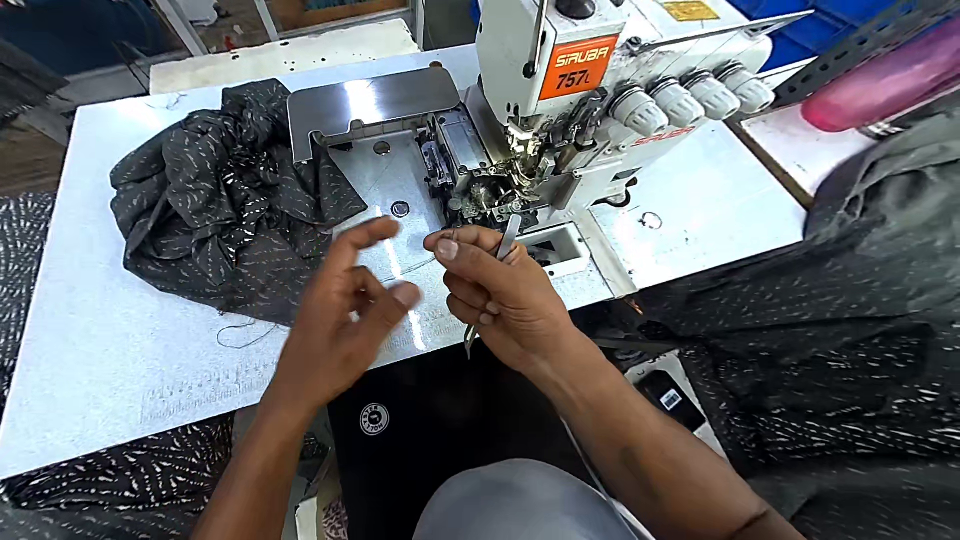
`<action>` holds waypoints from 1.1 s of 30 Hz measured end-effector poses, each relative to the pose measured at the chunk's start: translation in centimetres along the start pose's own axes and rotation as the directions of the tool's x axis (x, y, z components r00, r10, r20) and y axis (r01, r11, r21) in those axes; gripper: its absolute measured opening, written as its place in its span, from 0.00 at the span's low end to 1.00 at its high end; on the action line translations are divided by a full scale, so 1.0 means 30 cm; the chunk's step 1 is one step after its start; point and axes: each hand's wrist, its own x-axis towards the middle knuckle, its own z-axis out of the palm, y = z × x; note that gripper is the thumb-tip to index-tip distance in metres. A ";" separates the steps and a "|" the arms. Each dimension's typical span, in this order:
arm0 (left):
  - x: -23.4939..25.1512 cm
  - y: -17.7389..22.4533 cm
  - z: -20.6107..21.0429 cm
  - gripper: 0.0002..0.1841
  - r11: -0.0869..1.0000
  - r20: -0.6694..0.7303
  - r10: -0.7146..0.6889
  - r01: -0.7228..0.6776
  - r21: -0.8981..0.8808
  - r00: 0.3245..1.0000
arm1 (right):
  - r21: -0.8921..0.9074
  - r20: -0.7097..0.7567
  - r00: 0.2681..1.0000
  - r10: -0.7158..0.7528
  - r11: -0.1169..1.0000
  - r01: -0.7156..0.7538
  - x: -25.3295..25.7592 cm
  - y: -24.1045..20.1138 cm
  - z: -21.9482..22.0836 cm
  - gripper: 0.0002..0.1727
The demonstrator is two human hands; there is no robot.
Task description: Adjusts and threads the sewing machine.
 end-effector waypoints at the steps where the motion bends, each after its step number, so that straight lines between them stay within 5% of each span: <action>1: 0.013 0.003 0.019 0.32 1.000 0.081 -0.021 0.021 0.002 0.996 | -0.007 -0.006 1.000 -0.008 1.000 0.008 -0.004 -0.012 0.002 0.07; 6: 0.007 -0.036 0.021 0.10 0.997 0.099 -0.064 0.068 -0.033 0.993 | 0.108 0.021 0.999 -0.046 0.993 0.044 -0.035 -0.056 -0.046 0.08; 10: -0.028 -0.078 -0.020 0.11 0.959 -0.022 -0.092 0.083 -0.270 0.995 | 0.184 0.066 0.996 -0.060 0.982 0.047 -0.049 -0.061 -0.082 0.06; 27: -0.081 -0.047 -0.090 0.09 0.986 -0.171 -0.068 0.040 -0.162 0.983 | 0.161 -0.115 0.979 -0.169 0.969 0.186 -0.073 -0.072 -0.080 0.06; 30: -0.077 -0.039 -0.119 0.11 0.963 -0.222 -0.026 0.084 0.257 0.975 | 0.146 -0.131 0.974 -0.183 0.969 0.202 -0.079 -0.073 -0.083 0.05; 33: -0.058 0.004 -0.118 0.17 0.689 -0.210 0.085 0.095 0.718 0.974 | 0.081 -0.130 0.968 -0.216 0.970 0.228 -0.086 -0.079 -0.077 0.04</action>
